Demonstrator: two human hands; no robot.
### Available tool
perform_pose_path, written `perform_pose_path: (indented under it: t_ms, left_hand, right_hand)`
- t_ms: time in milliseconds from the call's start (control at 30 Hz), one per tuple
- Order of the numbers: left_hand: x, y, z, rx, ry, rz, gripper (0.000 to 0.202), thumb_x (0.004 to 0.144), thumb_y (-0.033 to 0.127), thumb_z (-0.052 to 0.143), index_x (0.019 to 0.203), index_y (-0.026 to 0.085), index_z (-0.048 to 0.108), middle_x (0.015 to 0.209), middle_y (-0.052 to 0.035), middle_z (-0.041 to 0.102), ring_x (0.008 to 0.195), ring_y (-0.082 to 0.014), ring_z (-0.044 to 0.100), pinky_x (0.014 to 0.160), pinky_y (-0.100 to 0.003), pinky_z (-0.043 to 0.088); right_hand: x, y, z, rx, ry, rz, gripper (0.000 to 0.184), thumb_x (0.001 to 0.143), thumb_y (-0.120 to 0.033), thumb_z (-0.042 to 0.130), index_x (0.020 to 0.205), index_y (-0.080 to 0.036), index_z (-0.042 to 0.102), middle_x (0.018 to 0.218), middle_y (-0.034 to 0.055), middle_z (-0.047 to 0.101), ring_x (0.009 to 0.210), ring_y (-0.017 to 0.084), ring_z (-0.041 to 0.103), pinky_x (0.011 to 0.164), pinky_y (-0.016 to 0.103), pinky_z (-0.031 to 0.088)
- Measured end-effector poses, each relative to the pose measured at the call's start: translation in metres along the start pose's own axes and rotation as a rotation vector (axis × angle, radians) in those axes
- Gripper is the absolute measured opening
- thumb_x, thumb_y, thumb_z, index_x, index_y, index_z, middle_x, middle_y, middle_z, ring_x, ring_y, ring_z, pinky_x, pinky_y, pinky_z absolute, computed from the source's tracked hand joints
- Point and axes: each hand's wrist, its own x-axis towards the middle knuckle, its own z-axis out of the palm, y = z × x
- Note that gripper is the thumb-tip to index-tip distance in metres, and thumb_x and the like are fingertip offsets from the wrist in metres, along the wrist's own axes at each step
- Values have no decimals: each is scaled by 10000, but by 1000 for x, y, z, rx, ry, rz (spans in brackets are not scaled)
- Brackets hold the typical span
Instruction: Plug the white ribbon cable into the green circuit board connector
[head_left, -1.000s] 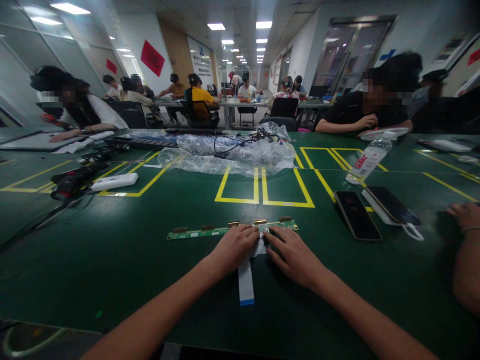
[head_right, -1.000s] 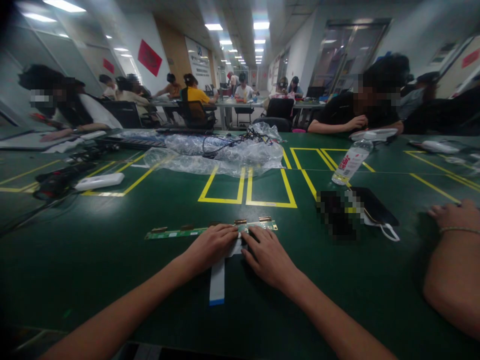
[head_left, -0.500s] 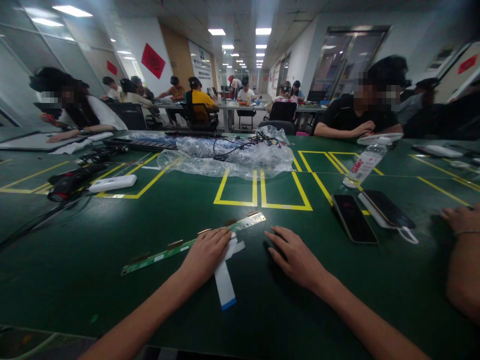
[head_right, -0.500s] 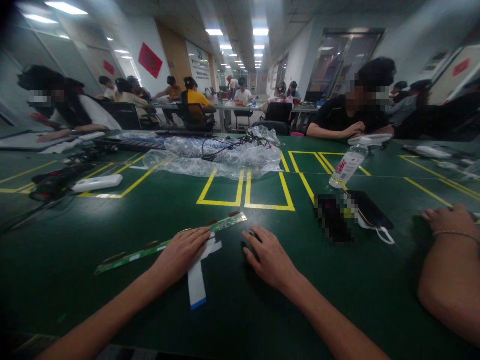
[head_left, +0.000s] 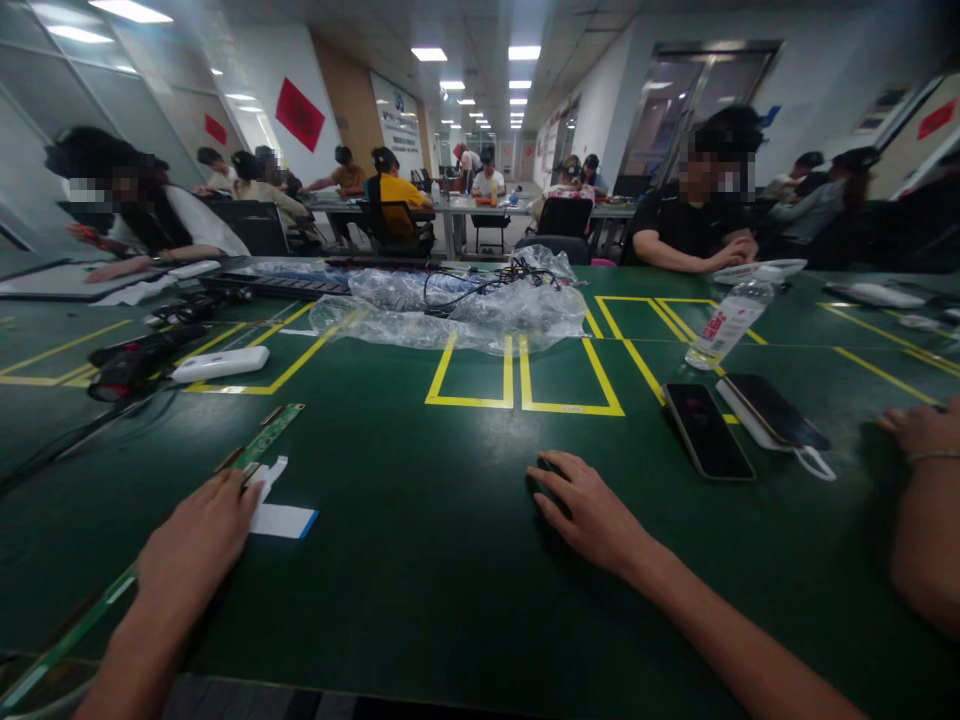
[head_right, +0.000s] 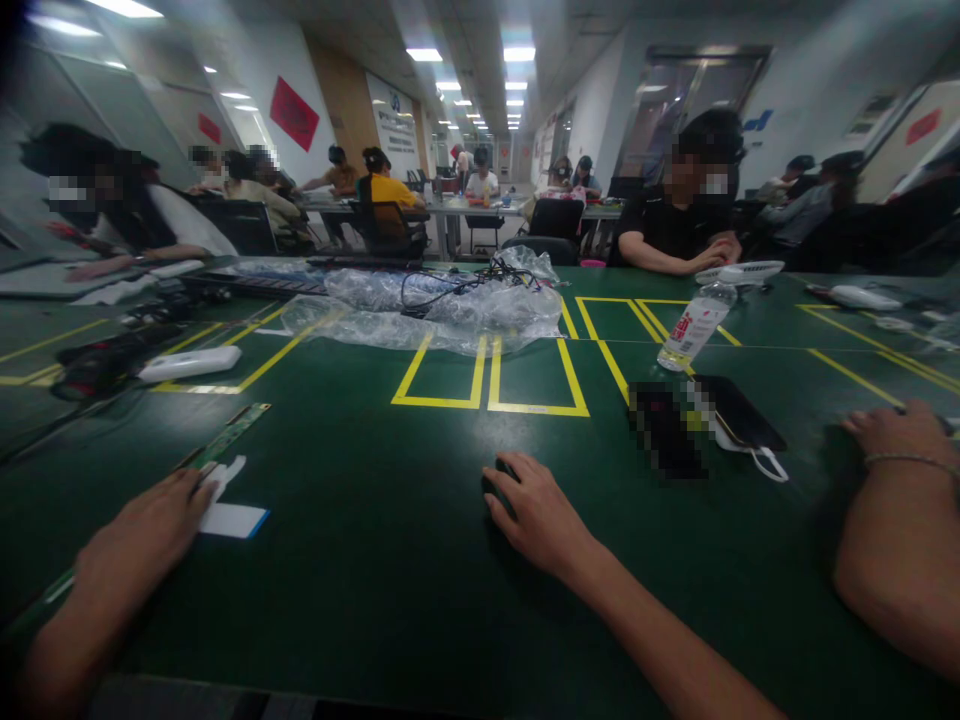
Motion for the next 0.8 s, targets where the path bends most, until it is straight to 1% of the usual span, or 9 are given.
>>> perform_pose_path:
  t_ms: [100,167,233,333,433,500,567,667,800]
  left_hand:
    - [1,0,1,-20,-11,30,505,954,461,308,1130,110,627,1231,-174,673,1183,-354,616,936,-494,534]
    - [3,0,1,-16,-34,16,538,958,493,281,1110,100,615,1229,-204,663,1169,-367,620,907,-502,546]
    - [4,-2,2,-11,-48,2,588,963,522,252,1141,77,593,1280,-244,626,1200,-394,596,900,-543,541]
    - [2,-4,6,-1,-43,-11,652,969,533,231,1258,35,538,1397,-282,530,1292,-432,514,943,-653,479]
    - [-1,1,8,42,0,-48,675,970,538,227,1371,52,471,1491,-253,440,1366,-432,429,984,-735,389]
    - [-2,8,6,62,23,-35,674,968,543,239,1387,71,475,1494,-231,448,1379,-416,418,1017,-727,365]
    - [0,20,2,45,18,53,675,966,532,261,1357,46,520,1446,-238,505,1353,-398,459,1058,-655,382]
    - [4,47,-5,-41,-31,301,632,963,503,319,1312,49,588,1393,-221,565,1304,-356,524,1080,-531,427]
    - [2,102,-10,-144,-23,604,530,979,482,383,1362,168,572,1436,-134,551,1339,-306,500,1091,-520,424]
  right_hand:
    - [0,1,2,-14,-14,5,439,984,-373,472,1391,-228,548,1483,139,469,1390,311,392,1104,560,372]
    - [0,1,3,-13,-14,6,437,982,-376,475,1387,-228,552,1485,138,469,1390,312,393,1101,562,376]
    - [0,0,2,-9,-8,5,433,979,-379,482,1379,-231,560,1484,136,473,1389,316,397,1097,569,379]
    - [1,0,3,-10,-5,3,431,979,-379,481,1375,-230,565,1481,139,477,1389,319,399,1098,570,377]
    - [1,1,4,-13,-1,2,432,981,-377,477,1381,-236,559,1486,135,472,1391,320,396,1098,568,378]
    - [1,2,5,-18,-1,1,433,980,-376,479,1385,-243,555,1488,131,469,1392,322,394,1092,573,384]
    - [2,2,6,-26,-9,-1,436,978,-375,482,1388,-242,552,1492,131,463,1393,321,391,1088,571,390]
    - [2,1,7,-41,-14,-7,437,977,-367,484,1385,-231,555,1489,138,463,1391,315,393,1096,563,383]
    - [3,0,7,-47,2,-10,425,972,-353,491,1369,-224,571,1470,143,483,1380,314,408,1098,556,382]
